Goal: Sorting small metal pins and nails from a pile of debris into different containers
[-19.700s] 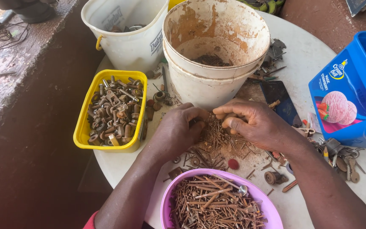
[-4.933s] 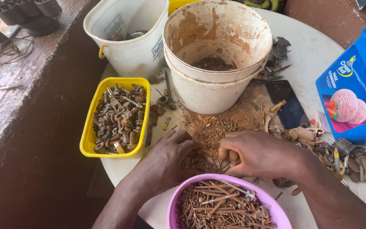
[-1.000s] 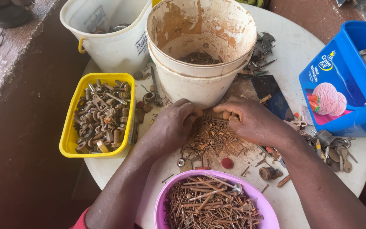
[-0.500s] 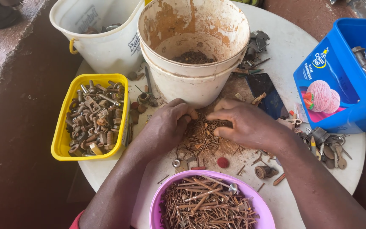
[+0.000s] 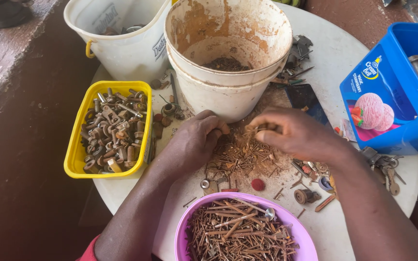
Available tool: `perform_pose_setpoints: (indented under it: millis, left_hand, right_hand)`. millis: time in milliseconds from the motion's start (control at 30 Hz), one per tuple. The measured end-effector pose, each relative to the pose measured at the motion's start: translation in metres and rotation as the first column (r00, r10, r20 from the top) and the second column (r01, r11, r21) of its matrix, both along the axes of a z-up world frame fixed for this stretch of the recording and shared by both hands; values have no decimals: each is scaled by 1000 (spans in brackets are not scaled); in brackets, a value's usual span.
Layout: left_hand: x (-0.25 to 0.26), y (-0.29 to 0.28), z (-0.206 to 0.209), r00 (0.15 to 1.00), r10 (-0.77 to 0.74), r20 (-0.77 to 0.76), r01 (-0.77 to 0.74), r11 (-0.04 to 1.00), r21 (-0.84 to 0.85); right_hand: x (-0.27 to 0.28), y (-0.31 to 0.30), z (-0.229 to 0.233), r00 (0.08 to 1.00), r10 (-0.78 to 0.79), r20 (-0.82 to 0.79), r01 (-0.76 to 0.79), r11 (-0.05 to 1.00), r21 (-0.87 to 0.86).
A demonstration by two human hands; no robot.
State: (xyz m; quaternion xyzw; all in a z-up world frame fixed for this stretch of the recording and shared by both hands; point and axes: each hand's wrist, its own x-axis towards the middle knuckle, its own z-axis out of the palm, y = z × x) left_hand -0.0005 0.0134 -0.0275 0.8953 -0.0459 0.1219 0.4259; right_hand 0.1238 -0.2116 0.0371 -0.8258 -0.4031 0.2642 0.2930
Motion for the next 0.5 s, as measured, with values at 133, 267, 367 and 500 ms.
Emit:
perform_pose_setpoints:
  millis: [133,267,367,500]
  left_hand:
    - [0,2,2,1000,-8,-7,8,1000,16]
    - [1,1,2,1000,-10,-6,10,1000,12]
    - [0,2,1,1000,-9,-10,9,1000,19]
    - [0,1,3,1000,-15,-23,15,1000,16]
  right_hand:
    - [7,-2,-2,1000,13,3,-13,994,107]
    - [7,-1,-11,999,-3,44,0,997,71]
    - [8,2,-16,988,12,152,-15,1000,23]
    - [-5,12,-8,994,52,99,-38,991,-132]
